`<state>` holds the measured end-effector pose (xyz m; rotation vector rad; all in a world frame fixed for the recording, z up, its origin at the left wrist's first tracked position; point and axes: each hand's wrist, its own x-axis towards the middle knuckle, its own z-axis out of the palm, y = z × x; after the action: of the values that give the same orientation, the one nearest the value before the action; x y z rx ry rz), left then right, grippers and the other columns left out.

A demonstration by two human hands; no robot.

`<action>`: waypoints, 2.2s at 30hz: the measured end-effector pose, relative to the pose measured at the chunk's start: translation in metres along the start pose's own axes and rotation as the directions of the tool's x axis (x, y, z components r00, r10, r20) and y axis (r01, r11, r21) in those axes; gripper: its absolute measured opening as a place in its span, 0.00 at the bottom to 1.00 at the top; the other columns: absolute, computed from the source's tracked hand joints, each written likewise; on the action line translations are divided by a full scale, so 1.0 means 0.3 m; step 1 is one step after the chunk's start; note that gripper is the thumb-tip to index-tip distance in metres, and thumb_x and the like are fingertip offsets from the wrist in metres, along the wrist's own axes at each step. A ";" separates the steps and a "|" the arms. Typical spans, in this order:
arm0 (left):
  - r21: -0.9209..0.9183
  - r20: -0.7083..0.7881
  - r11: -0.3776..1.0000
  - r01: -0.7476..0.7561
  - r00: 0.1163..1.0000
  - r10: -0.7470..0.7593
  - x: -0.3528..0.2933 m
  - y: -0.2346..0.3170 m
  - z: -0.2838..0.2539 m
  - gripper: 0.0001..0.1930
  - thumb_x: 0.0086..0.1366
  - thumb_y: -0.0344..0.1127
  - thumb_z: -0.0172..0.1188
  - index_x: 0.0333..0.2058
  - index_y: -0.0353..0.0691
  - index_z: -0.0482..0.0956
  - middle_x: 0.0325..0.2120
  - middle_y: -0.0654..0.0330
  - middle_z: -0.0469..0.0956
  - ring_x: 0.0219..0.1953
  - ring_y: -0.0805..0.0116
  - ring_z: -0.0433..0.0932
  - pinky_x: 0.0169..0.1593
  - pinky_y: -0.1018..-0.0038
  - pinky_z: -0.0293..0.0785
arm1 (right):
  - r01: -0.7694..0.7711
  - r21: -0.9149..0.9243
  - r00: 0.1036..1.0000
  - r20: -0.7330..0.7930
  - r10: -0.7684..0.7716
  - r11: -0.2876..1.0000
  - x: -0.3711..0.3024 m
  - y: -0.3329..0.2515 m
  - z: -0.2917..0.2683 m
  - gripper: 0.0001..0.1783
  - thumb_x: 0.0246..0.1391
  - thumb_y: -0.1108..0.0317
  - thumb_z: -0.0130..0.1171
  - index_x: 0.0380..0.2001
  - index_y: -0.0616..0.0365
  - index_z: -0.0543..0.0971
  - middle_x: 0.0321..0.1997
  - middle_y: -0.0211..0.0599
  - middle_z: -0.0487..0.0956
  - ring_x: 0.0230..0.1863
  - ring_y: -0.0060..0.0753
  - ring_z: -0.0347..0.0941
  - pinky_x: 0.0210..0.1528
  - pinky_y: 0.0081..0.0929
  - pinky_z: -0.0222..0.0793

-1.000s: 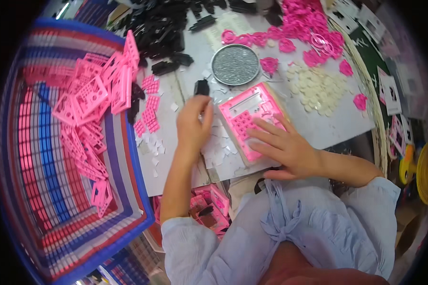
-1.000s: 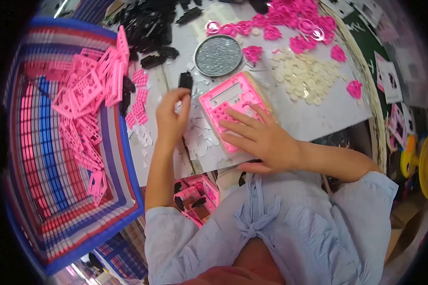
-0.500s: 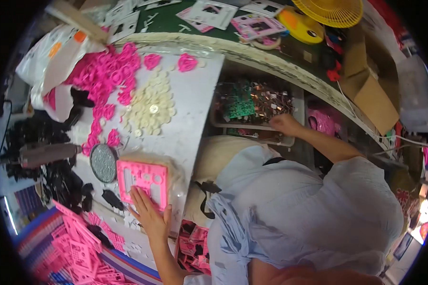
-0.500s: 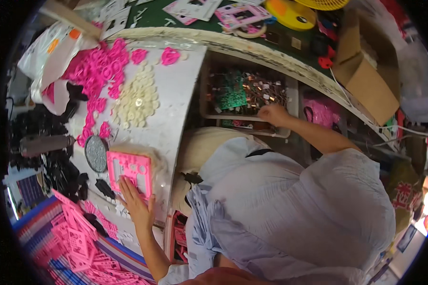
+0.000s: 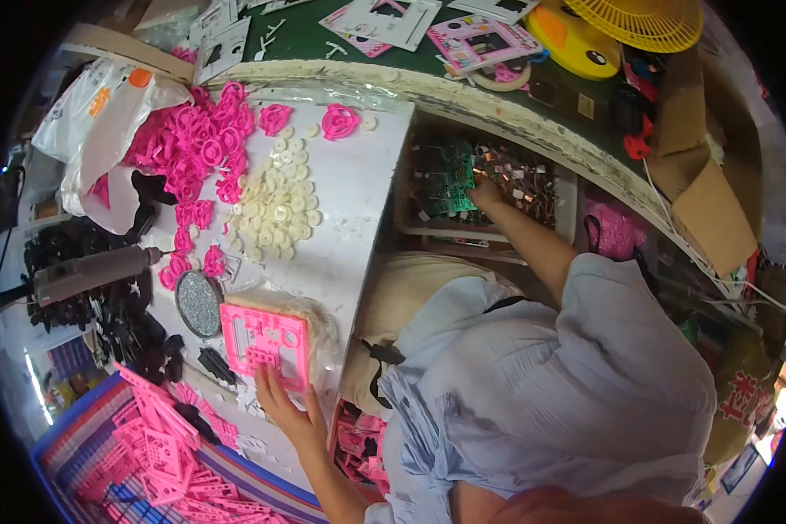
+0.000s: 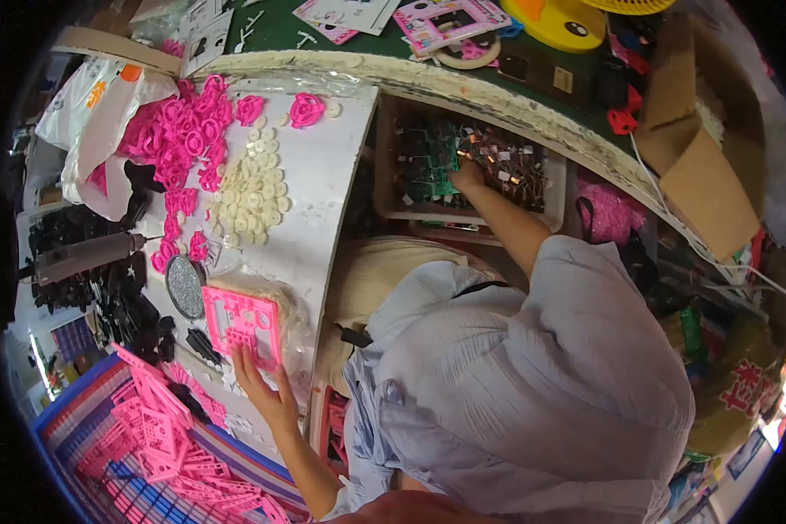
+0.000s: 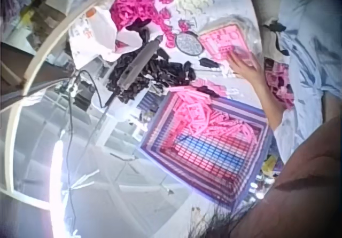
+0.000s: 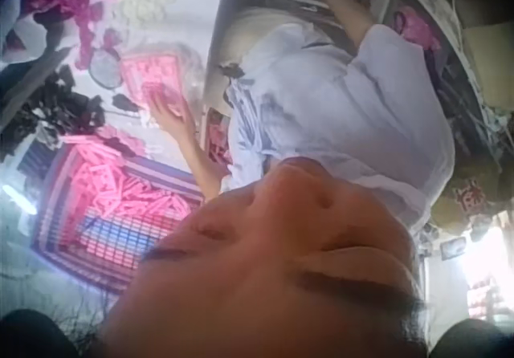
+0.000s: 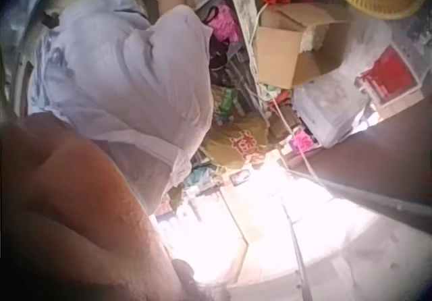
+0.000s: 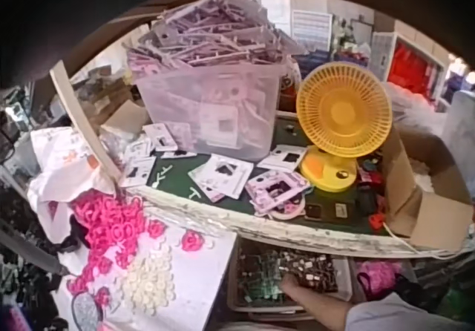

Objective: Assembling toy calculators by placing components like circuits and keypads into plastic housings.

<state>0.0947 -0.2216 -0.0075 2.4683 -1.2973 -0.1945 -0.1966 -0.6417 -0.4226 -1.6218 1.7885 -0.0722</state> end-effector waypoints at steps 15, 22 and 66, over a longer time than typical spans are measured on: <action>-0.690 0.612 0.556 0.464 0.783 0.106 0.217 0.432 0.293 0.18 0.67 0.34 0.61 0.52 0.31 0.77 0.45 0.51 0.82 0.46 0.65 0.81 0.49 0.73 0.75 | -0.667 0.716 0.684 0.698 -0.210 0.207 -0.406 -0.058 -0.504 0.15 0.57 0.71 0.63 0.48 0.52 0.76 0.48 0.30 0.81 0.48 0.29 0.78 0.48 0.36 0.75; -0.803 0.594 0.086 0.590 0.804 0.027 0.307 0.586 0.537 0.29 0.71 0.35 0.58 0.65 0.31 0.59 0.45 0.52 0.81 0.45 0.65 0.82 0.48 0.71 0.79 | -0.769 0.610 0.482 0.750 -0.453 0.193 -0.728 -0.291 -0.465 0.09 0.61 0.68 0.61 0.44 0.56 0.79 0.40 0.37 0.84 0.37 0.30 0.82 0.36 0.24 0.79; -0.989 0.141 -0.065 0.130 0.968 -0.209 0.026 0.233 -0.054 0.23 0.66 0.25 0.59 0.59 0.32 0.69 0.53 0.55 0.77 0.55 0.64 0.76 0.61 0.64 0.70 | -0.426 0.794 0.237 0.561 -0.793 0.435 -0.878 -0.849 -0.570 0.22 0.65 0.61 0.54 0.58 0.61 0.70 0.45 0.42 0.83 0.39 0.36 0.83 0.31 0.35 0.82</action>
<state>0.0498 -0.2607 0.0333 1.1567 -0.3287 -0.8158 -0.0811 -0.5308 -0.0513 -0.6487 0.1873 -0.0978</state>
